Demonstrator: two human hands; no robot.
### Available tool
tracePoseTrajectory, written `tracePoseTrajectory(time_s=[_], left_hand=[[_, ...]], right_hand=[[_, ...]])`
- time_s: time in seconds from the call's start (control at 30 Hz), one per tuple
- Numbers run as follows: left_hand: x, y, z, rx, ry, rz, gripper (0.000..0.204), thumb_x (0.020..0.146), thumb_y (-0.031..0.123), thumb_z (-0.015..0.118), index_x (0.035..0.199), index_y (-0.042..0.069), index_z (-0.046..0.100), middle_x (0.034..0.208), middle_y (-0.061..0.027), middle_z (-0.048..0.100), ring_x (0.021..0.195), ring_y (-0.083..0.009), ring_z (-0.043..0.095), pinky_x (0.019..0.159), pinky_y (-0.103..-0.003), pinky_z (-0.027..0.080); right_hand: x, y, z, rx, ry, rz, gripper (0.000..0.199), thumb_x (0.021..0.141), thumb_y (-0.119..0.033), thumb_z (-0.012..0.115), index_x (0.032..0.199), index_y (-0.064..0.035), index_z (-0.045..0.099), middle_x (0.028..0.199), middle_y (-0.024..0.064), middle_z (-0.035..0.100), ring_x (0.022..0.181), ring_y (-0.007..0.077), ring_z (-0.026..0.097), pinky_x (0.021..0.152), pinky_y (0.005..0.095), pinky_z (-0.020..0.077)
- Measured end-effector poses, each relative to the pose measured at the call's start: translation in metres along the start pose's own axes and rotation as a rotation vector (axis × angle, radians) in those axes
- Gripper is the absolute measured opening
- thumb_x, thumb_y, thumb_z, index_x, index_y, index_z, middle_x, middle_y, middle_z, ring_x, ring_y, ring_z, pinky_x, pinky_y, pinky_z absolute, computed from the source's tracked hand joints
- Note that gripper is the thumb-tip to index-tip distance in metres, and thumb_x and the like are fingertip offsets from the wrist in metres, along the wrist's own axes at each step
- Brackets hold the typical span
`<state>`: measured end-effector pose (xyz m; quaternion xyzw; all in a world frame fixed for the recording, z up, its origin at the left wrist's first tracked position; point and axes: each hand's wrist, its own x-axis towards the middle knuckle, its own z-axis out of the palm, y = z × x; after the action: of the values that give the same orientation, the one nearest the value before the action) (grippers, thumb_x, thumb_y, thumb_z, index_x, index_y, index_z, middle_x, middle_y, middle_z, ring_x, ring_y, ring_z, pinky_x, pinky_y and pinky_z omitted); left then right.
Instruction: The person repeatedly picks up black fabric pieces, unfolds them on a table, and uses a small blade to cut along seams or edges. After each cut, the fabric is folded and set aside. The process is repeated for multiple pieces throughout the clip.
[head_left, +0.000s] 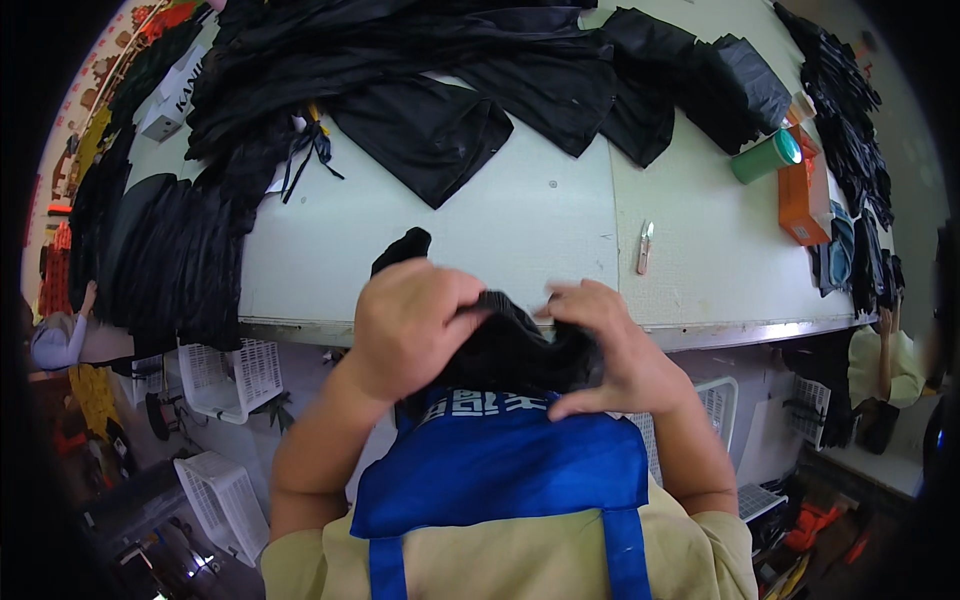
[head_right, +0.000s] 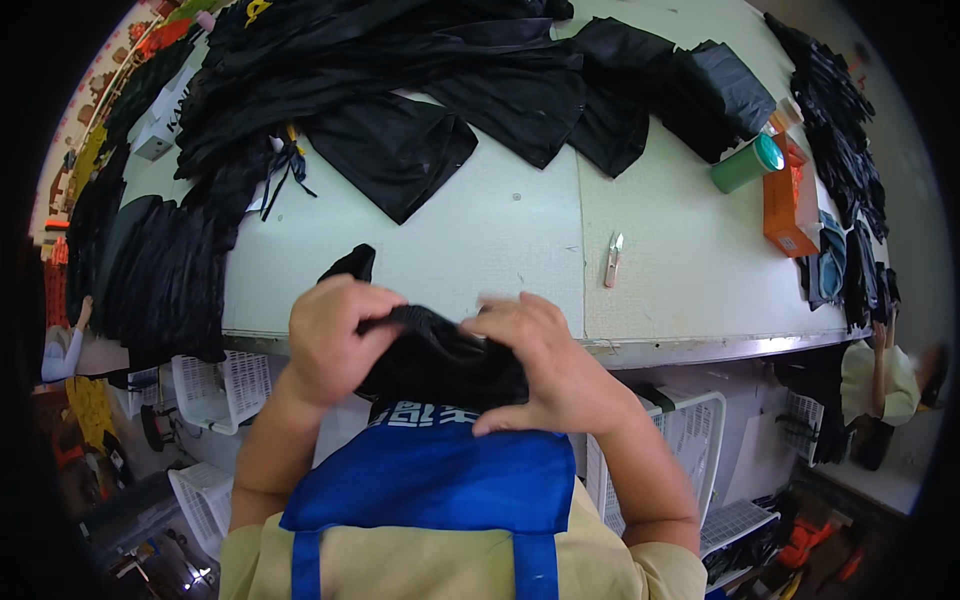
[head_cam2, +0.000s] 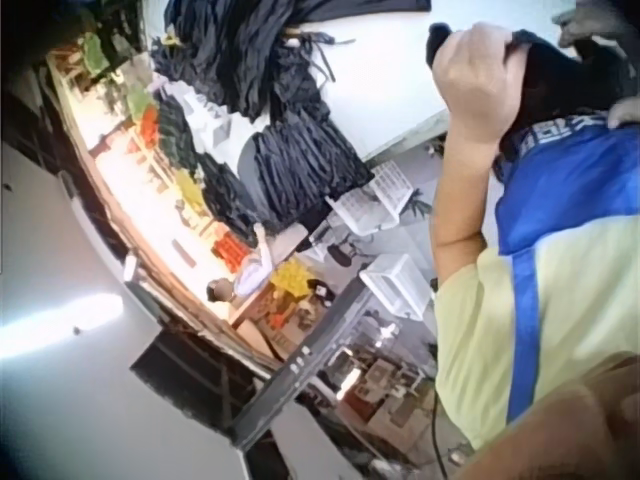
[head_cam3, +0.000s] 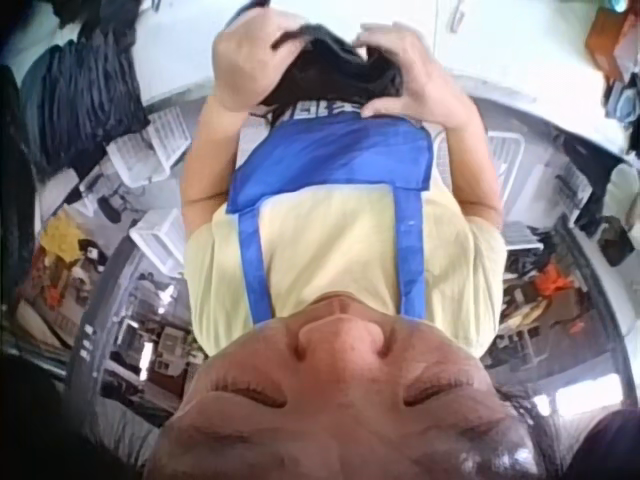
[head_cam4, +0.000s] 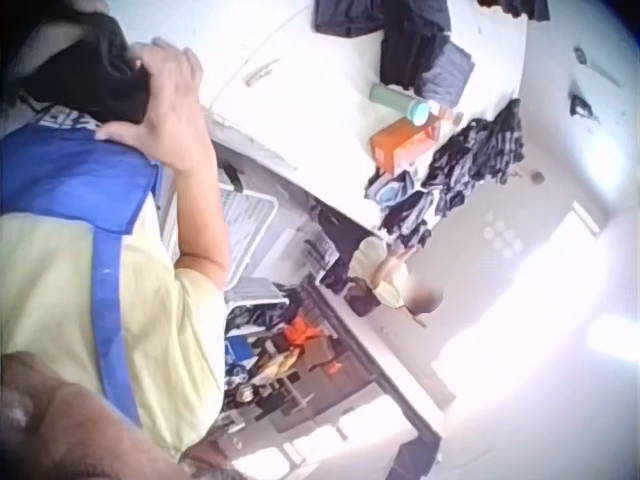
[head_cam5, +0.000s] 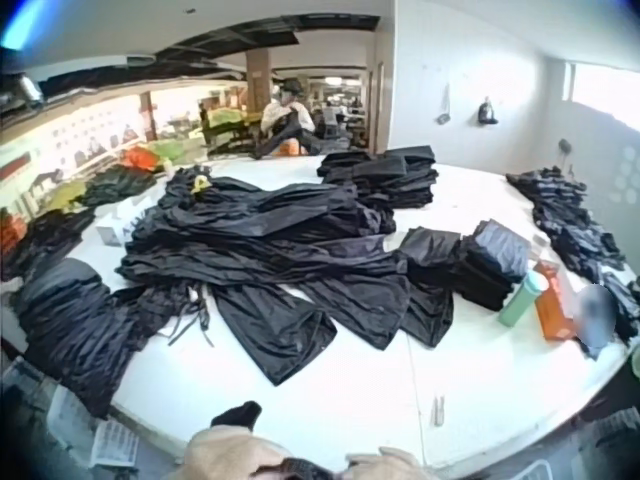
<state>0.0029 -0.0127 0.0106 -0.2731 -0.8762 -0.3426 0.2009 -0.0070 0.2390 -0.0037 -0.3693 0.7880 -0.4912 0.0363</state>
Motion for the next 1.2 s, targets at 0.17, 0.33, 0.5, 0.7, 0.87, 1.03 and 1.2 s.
tracePoseTrajectory(time_s=[0.17,0.33,0.5,0.7,0.87,1.03,1.2], left_hand=[[0.02,-0.012,-0.009,-0.062,-0.287,-0.27,0.037,0.066,0.008,0.081,0.096,0.005,0.059,0.082,-0.0063,0.067,0.07,-0.0208,0.063,0.065,-0.03,0.051],[0.006,-0.056,-0.02,-0.095,-0.536,-0.139,0.094,0.062,0.03,0.087,0.137,0.012,0.035,0.125,-0.0106,0.054,0.102,-0.0281,0.057,0.093,-0.039,0.045],[-0.015,-0.057,-0.018,0.032,-0.589,-0.02,0.077,0.063,0.017,0.085,0.131,0.021,0.048,0.123,-0.0093,0.05,0.105,-0.0296,0.055,0.091,-0.039,0.046],[-0.018,-0.046,-0.039,0.312,-0.569,-0.01,0.035,0.063,0.025,0.083,0.081,0.006,0.06,0.101,-0.0082,0.056,0.094,-0.0281,0.054,0.079,-0.037,0.046],[-0.009,-0.012,-0.08,0.276,-0.508,-0.049,0.039,0.062,0.038,0.08,0.076,0.009,0.057,0.079,-0.0036,0.054,0.077,-0.0243,0.055,0.076,-0.038,0.042],[0.004,0.007,-0.11,0.456,-0.349,0.147,0.041,0.06,0.04,0.079,0.071,0.009,0.054,0.075,-0.0027,0.056,0.066,-0.025,0.051,0.067,-0.037,0.042],[0.003,0.021,-0.126,0.36,-0.328,-0.1,0.043,0.064,0.024,0.083,0.091,0.007,0.053,0.087,-0.0069,0.064,0.079,-0.0281,0.056,0.077,-0.04,0.043]], right_hand=[[-0.007,0.008,-0.01,-0.144,-0.201,-0.076,0.046,0.068,-0.006,0.077,0.111,-0.0149,0.061,0.085,0.009,0.051,0.08,0.0294,0.057,0.067,0.0381,0.0471],[-0.013,-0.003,-0.039,-0.282,-0.095,0.011,0.026,0.07,-0.002,0.075,0.094,-0.0076,0.065,0.076,0.0083,0.053,0.067,0.0262,0.057,0.06,0.0346,0.0481],[-0.015,-0.006,-0.055,-0.336,0.026,0.06,0.024,0.067,-0.002,0.078,0.087,-0.0061,0.065,0.078,0.0079,0.056,0.067,0.0248,0.058,0.059,0.0331,0.0473],[-0.016,-0.024,-0.074,-0.481,0.004,0.121,0.022,0.065,-0.008,0.08,0.079,-0.0057,0.064,0.084,0.0085,0.057,0.072,0.0263,0.058,0.063,0.0346,0.0479],[-0.014,-0.019,-0.102,-0.736,-0.091,-0.011,0.028,0.064,-0.017,0.083,0.073,-0.0042,0.06,0.085,0.0094,0.056,0.076,0.0266,0.058,0.066,0.0361,0.0482],[-0.025,-0.013,-0.11,-0.401,0.088,-0.15,0.04,0.063,-0.029,0.084,0.067,-0.0031,0.053,0.081,0.0099,0.058,0.067,0.0232,0.057,0.056,0.0301,0.0447],[-0.025,-0.016,-0.113,-0.286,0.231,-0.235,0.04,0.067,-0.033,0.083,0.069,-0.0058,0.053,0.072,0.0092,0.06,0.06,0.0221,0.058,0.051,0.0282,0.0439]])
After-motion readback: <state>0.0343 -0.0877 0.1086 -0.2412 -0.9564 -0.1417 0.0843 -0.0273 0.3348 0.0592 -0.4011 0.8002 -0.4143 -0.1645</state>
